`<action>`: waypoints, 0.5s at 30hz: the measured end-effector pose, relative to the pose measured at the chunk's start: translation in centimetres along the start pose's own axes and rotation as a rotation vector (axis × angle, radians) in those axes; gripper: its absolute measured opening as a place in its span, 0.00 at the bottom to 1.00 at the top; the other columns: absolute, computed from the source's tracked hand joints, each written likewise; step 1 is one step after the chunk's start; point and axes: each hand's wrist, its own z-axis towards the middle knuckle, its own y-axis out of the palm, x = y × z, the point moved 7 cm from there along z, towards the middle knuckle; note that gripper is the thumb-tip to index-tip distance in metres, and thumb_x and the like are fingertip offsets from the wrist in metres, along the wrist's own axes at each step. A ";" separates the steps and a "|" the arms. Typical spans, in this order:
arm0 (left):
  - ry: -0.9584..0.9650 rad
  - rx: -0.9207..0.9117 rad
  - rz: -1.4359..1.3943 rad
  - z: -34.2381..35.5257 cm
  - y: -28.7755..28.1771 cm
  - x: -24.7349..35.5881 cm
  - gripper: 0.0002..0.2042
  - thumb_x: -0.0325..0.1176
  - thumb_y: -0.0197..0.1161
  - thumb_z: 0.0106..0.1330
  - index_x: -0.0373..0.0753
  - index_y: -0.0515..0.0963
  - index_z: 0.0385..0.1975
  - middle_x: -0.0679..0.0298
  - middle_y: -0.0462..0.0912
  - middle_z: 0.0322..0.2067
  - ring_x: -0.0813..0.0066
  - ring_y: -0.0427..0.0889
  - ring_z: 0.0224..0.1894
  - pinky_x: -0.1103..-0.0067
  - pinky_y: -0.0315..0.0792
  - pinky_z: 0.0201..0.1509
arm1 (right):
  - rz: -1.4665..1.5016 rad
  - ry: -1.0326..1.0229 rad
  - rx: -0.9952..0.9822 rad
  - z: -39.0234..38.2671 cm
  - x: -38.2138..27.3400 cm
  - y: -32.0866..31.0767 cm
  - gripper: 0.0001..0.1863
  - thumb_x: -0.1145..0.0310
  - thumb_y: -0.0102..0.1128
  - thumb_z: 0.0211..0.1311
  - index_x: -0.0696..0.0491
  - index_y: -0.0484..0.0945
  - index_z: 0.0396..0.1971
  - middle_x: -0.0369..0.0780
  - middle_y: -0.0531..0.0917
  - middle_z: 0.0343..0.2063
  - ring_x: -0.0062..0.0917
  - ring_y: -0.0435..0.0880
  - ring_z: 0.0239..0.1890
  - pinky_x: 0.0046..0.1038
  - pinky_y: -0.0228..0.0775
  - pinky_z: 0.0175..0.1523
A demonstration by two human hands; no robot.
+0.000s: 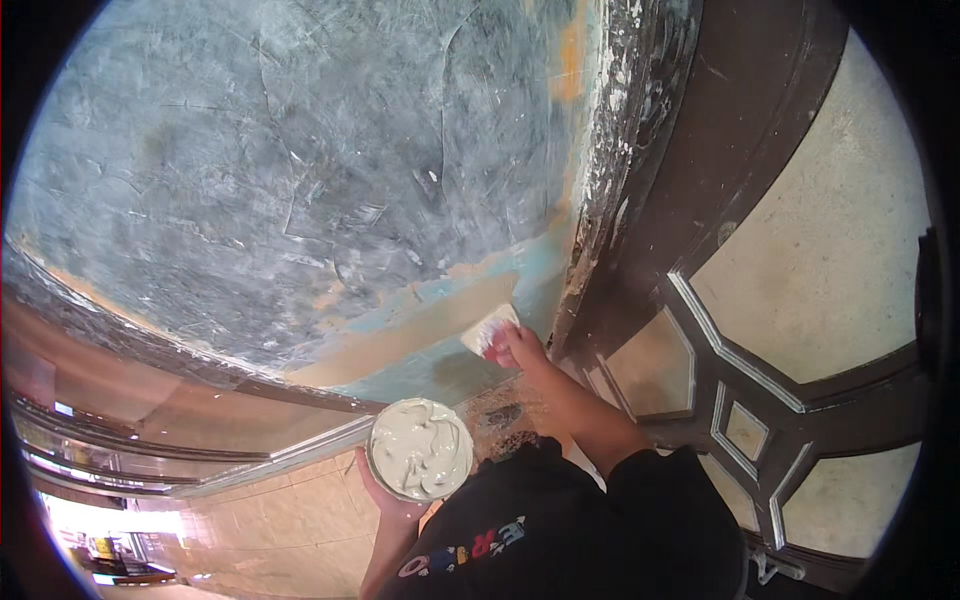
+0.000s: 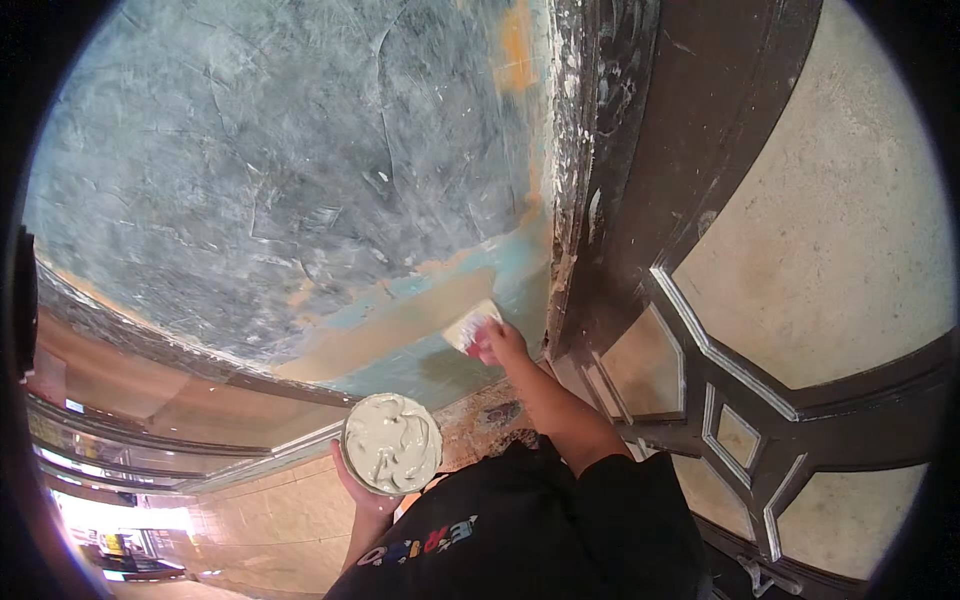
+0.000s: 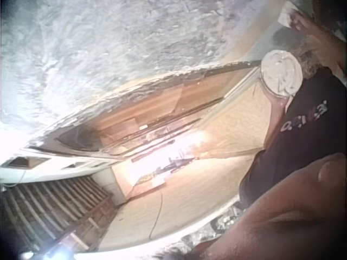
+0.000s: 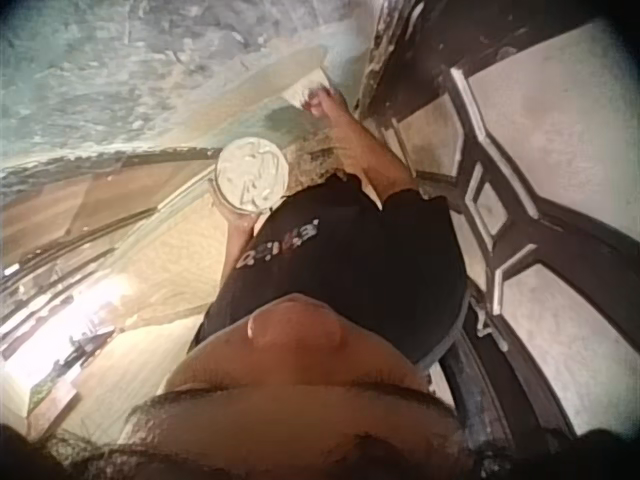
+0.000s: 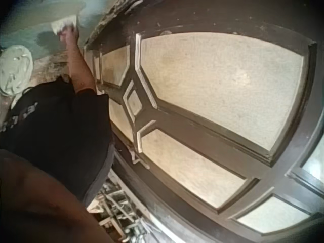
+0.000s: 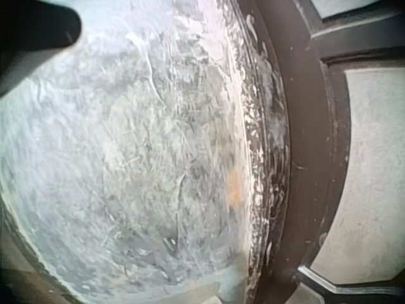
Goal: The person applies wall filler from a plaster bowl to a wall using a hand scraper.
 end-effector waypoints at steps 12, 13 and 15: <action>0.094 -0.014 0.018 -0.2 0.3 1.0 0.36 0.64 0.31 0.69 0.44 0.59 0.67 0.56 0.61 0.66 0.53 0.63 0.66 0.56 0.60 0.67 | 0.141 -0.162 0.048 -1.3 -6.8 0.8 0.25 0.48 0.49 0.69 0.60 0.70 0.42 0.42 0.80 0.26 0.24 0.81 0.19 0.24 0.75 0.21; 0.072 0.023 -0.007 -0.3 -0.1 0.9 0.35 0.63 0.31 0.69 0.43 0.59 0.67 0.56 0.62 0.65 0.53 0.63 0.66 0.56 0.60 0.68 | 0.140 -0.162 0.051 -1.3 -6.0 0.1 0.25 0.48 0.49 0.69 0.60 0.70 0.42 0.42 0.80 0.26 0.24 0.81 0.19 0.24 0.75 0.21; 0.055 0.056 -0.033 -0.3 -0.5 0.9 0.34 0.61 0.30 0.70 0.42 0.59 0.66 0.56 0.62 0.65 0.53 0.63 0.66 0.57 0.60 0.68 | 0.078 0.057 0.041 -0.8 -0.8 -1.3 0.25 0.48 0.48 0.70 0.59 0.70 0.44 0.41 0.79 0.23 0.24 0.79 0.17 0.24 0.74 0.20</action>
